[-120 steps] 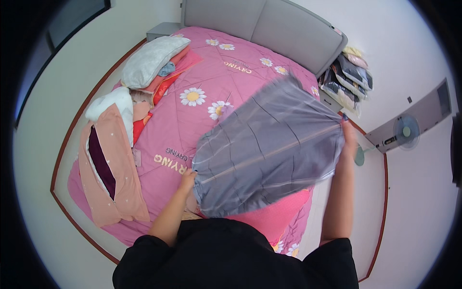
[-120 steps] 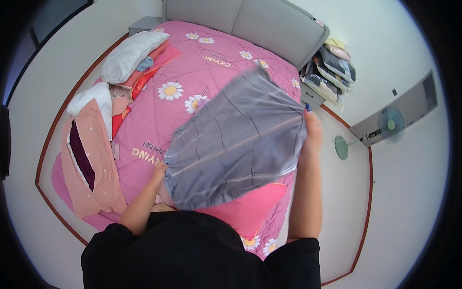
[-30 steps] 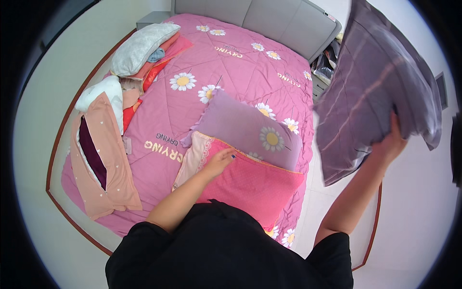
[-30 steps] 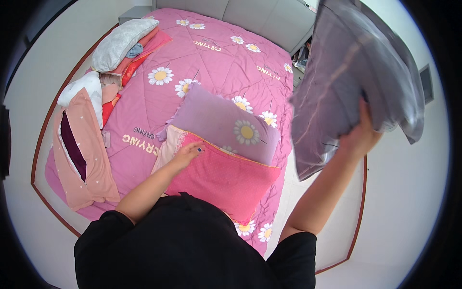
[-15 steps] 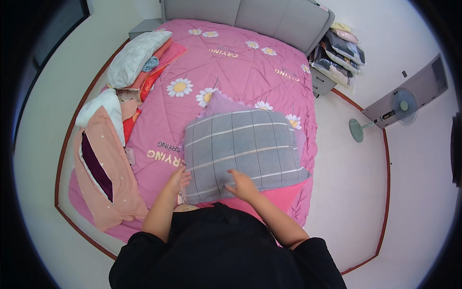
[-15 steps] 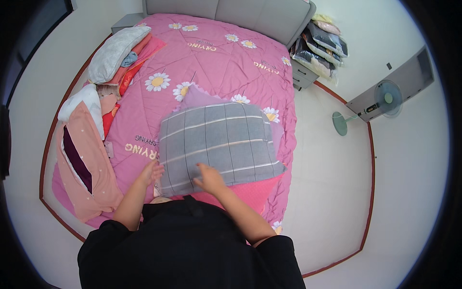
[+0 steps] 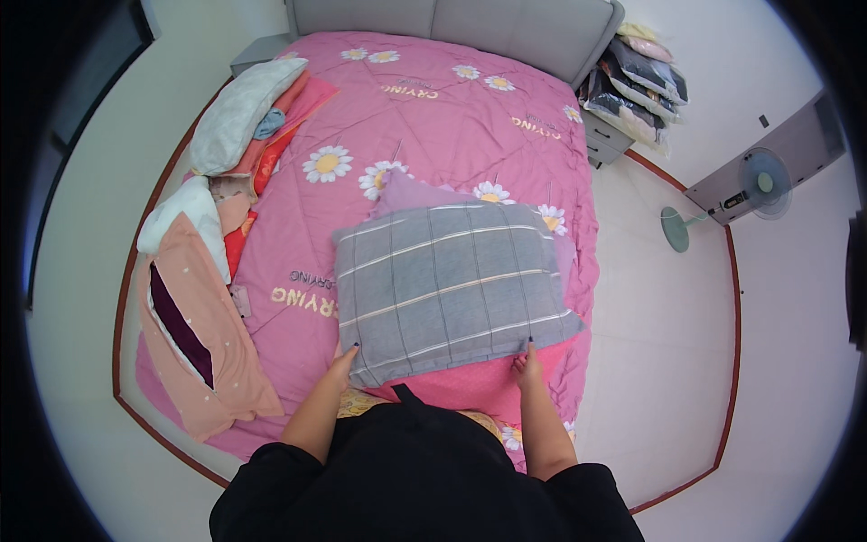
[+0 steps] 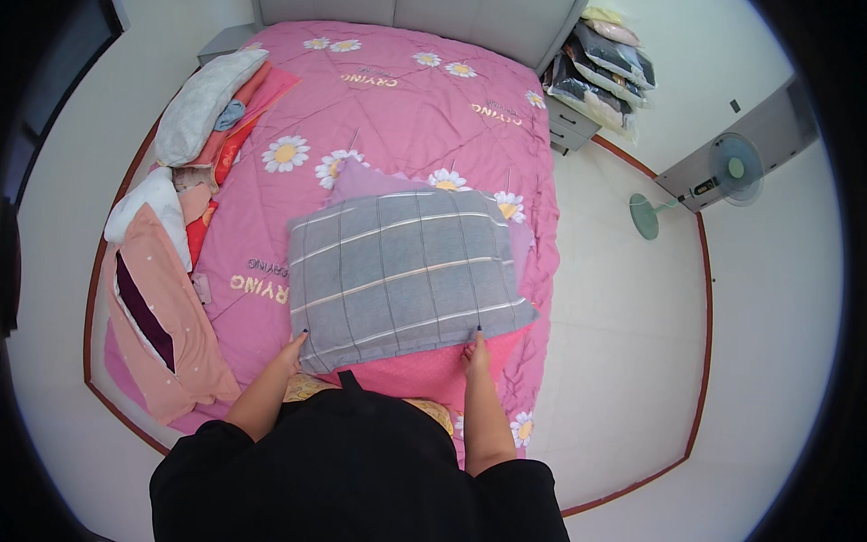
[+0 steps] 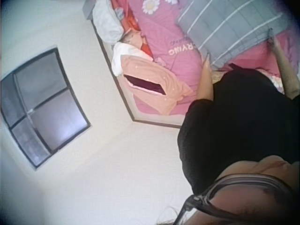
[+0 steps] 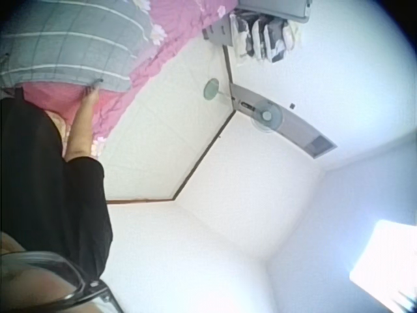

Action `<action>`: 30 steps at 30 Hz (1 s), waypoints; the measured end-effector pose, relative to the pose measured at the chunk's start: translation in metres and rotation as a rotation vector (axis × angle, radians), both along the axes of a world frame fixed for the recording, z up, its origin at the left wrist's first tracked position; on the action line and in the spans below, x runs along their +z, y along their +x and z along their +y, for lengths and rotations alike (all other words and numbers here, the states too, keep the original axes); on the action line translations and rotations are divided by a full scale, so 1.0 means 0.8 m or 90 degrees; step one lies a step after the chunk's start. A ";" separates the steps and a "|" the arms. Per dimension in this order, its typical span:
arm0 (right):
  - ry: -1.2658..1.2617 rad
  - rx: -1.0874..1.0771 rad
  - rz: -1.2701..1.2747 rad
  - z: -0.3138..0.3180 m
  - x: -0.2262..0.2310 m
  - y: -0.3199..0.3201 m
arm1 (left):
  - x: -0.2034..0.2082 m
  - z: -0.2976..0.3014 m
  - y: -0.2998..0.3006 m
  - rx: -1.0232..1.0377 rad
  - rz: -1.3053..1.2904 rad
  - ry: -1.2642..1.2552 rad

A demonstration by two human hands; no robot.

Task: The person folds a gray and white striped fabric item on top of a pink bedsheet, then picks up a pink pillowcase, zips it closed, and places it with other fabric items on the bed.

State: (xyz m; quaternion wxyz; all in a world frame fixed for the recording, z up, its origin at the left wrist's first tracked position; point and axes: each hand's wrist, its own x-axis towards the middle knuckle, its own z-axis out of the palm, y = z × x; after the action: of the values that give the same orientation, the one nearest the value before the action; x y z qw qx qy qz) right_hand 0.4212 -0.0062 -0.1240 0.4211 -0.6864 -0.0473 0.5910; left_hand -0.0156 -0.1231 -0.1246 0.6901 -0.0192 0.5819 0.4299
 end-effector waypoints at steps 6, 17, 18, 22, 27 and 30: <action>0.017 -0.094 0.026 0.071 0.023 0.002 | 0.020 0.005 -0.007 0.042 -0.070 -0.007; 0.712 -0.021 -0.122 0.123 0.427 -0.066 | 0.410 0.136 -0.076 0.285 -0.012 0.451; 0.705 0.089 -0.146 0.138 0.411 -0.023 | 0.418 0.155 -0.090 0.244 0.034 0.465; 0.569 0.149 -0.254 0.145 0.448 -0.047 | 0.429 0.178 -0.096 0.253 0.151 0.429; 0.628 0.086 -0.302 0.135 0.458 -0.041 | 0.435 0.200 -0.121 0.203 0.020 0.453; 0.672 0.047 -0.276 0.119 0.467 -0.043 | 0.442 0.190 -0.118 0.243 0.031 0.475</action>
State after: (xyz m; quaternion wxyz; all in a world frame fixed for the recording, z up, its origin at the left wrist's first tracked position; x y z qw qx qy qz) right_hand 0.3869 0.0889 0.2494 0.6668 -0.4866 -0.4452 0.3470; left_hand -0.1102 0.0292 0.2291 0.5438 0.1347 0.3880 0.7318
